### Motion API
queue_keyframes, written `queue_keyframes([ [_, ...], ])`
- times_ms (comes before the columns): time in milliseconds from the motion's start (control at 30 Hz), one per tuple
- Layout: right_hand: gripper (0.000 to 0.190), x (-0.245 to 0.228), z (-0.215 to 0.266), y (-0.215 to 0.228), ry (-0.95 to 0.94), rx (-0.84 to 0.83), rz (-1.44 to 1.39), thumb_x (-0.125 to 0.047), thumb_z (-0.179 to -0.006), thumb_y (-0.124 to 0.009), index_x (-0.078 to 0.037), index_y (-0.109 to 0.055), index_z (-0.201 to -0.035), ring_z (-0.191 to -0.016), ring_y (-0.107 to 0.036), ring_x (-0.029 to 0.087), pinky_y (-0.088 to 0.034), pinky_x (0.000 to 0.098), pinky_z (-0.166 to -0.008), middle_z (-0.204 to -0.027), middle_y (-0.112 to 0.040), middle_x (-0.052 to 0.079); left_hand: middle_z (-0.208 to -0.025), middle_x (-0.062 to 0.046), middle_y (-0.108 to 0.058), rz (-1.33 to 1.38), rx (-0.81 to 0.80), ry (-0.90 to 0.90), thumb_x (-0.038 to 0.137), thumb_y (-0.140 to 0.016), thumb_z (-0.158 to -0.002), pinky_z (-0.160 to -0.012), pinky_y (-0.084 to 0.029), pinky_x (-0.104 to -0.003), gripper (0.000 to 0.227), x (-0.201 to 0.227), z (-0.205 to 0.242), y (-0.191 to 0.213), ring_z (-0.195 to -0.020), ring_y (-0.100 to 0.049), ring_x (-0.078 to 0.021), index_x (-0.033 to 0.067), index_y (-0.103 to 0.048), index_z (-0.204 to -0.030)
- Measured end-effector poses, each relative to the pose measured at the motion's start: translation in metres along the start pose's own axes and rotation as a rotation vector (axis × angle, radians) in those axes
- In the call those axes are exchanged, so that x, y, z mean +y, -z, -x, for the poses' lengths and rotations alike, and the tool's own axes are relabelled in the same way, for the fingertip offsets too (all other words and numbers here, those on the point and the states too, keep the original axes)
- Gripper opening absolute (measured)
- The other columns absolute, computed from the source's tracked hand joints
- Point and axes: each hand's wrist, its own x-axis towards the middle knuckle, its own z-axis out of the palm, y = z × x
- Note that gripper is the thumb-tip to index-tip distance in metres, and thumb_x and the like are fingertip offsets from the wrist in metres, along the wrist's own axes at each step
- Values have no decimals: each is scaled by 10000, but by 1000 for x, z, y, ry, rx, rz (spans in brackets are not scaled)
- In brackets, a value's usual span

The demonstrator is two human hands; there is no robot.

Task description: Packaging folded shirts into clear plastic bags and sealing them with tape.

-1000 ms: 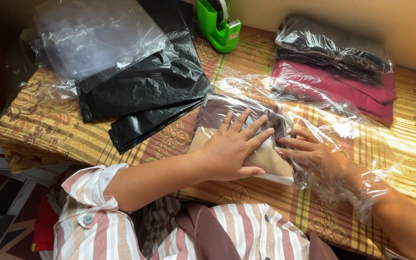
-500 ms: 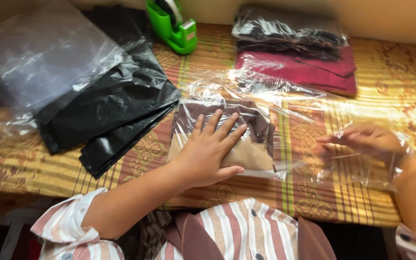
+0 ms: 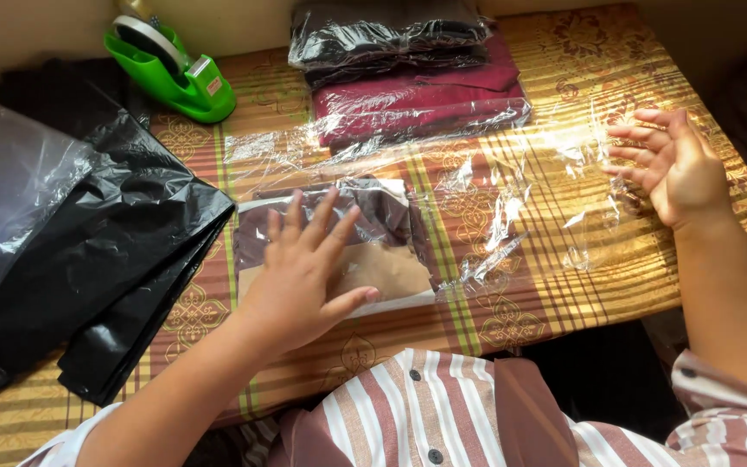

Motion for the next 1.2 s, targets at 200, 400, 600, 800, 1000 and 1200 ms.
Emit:
queue_keyframes([
  [200,623,-49,83,-84,772,-134,970,-249,-957,-640,8,-411,-1476,-1480,-237,471,-199,627,-1252,-1565,-320,278,-1681,-194,-190,-71,111,41,760,-540,-876,-1113,-3,-757,967,-21,0,11,-1519,-14,-515,127,-349,-1581],
  [400,859,1,87,-130,299,-690,1500,-723,-906,-315,-342,-3,-1609,-1440,356,411,194,630,-1150,-1626,379,-18,-1681,-182,-188,-40,40,108,799,-582,-816,-1121,-32,-728,1040,-38,0,1,-1506,-71,-521,157,-329,-1595],
  [600,952,-23,56,-128,-195,-740,1353,-836,-848,-279,-432,69,-1638,-1534,189,370,-2,635,-1220,-1720,139,47,-1655,-161,-260,53,-119,250,822,-576,-798,-1137,-181,-736,1071,-7,-4,12,-1495,-216,-494,205,-280,-1622],
  [800,719,-44,33,-114,-226,-133,197,-157,-1012,-389,-4,18,-1585,-1486,-108,445,-166,498,-1224,-1688,3,216,-1687,-224,-96,61,-21,222,795,-578,-814,-1099,-32,-760,1114,-21,-4,-13,-1504,-29,-536,109,-226,-1618],
  [1000,558,-57,60,-176,406,-570,456,-151,-859,-634,-77,-391,-1355,-1585,84,465,-69,606,-1253,-1705,164,210,-1693,-208,-45,4,88,204,875,-564,-775,-1049,10,-822,1178,-20,-5,15,-1496,57,-539,151,-204,-1632],
  [1200,1148,-15,54,-264,787,-704,1182,-890,-769,-478,-215,-196,-1654,-1432,266,558,-26,870,-1031,-1701,155,66,-1697,-191,-25,-60,54,136,874,-646,-702,-1070,83,-798,1245,-32,-7,-16,-1499,113,-512,140,-242,-1622],
])
